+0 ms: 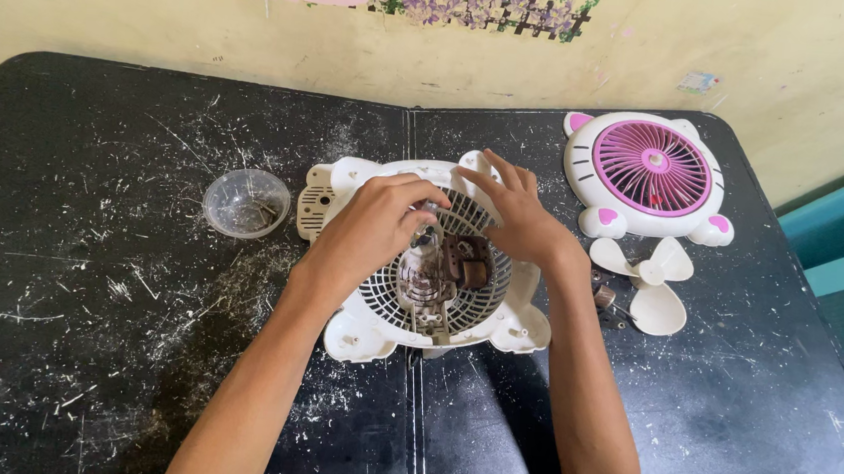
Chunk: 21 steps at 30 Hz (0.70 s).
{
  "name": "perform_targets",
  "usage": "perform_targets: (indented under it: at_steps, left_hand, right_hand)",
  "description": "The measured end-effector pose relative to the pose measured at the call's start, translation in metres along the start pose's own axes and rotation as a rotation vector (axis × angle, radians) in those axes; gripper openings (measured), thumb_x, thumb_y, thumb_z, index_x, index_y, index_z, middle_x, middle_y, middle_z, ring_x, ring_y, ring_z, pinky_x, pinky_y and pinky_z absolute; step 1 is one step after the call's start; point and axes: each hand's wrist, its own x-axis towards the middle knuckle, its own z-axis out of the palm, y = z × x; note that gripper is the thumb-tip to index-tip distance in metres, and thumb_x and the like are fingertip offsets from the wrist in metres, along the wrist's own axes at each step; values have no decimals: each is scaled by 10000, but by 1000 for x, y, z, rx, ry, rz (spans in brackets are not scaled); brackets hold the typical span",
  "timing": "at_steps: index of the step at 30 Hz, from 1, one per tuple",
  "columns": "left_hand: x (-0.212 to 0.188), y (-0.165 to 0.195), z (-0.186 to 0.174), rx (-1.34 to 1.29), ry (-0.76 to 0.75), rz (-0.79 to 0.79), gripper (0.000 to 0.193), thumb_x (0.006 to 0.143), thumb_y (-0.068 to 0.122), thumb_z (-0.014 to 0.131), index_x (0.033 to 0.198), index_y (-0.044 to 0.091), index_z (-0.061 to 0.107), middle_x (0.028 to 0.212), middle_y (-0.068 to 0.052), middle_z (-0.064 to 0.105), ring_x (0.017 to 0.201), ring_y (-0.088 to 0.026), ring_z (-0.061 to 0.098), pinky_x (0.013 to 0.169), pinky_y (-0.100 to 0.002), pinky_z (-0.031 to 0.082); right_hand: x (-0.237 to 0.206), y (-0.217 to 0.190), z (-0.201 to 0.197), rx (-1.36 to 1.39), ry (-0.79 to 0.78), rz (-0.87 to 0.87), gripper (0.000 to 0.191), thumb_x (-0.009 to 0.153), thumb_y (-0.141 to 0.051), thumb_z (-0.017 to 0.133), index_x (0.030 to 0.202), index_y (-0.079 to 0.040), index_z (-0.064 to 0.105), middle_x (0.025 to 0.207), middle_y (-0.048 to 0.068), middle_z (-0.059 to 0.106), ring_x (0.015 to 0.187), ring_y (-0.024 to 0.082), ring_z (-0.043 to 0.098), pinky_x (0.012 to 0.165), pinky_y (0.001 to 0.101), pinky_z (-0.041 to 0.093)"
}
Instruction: The person disassembles a small white electric fan on a table. They unscrew and remove the front grille, use a screwdriver on the motor housing, lift out the motor assembly, and handle the blades, rear cover, and small screws, placing some screws in a clear plastic bowl.
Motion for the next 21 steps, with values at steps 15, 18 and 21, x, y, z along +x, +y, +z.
perform_targets:
  at_steps: [15, 18, 21]
  left_hand:
    - [1, -1, -1, -49, 36, 40, 144, 899, 92, 721, 979, 5, 638, 943, -90, 708, 839, -212, 737, 684, -379, 558]
    - [2, -4, -4, -171, -42, 14, 172, 856, 39, 680, 1027, 34, 700, 1024, -96, 702, 851, -207, 753, 663, -357, 608]
    - [1, -4, -6, -206, -22, -91, 202, 958, 75, 597, 1128, 72, 705, 1007, -69, 730, 794, -183, 764, 692, -346, 603]
  right_hand:
    - [-1, -1, -1, 21, -2, -4, 1027, 681, 85, 759, 1499, -430, 410, 1688, 26, 162, 1536, 361, 165, 1197, 470, 345]
    - [-1, 3, 0, 32, 1, -9, 1010, 694, 72, 761, 1501, -425, 412, 1690, 32, 167, 1533, 369, 174, 1193, 469, 354]
    - [1, 5, 1, 17, 6, -33, 1014, 689, 50, 787, 1504, -419, 407, 1685, 42, 163, 1528, 377, 169, 1202, 478, 328]
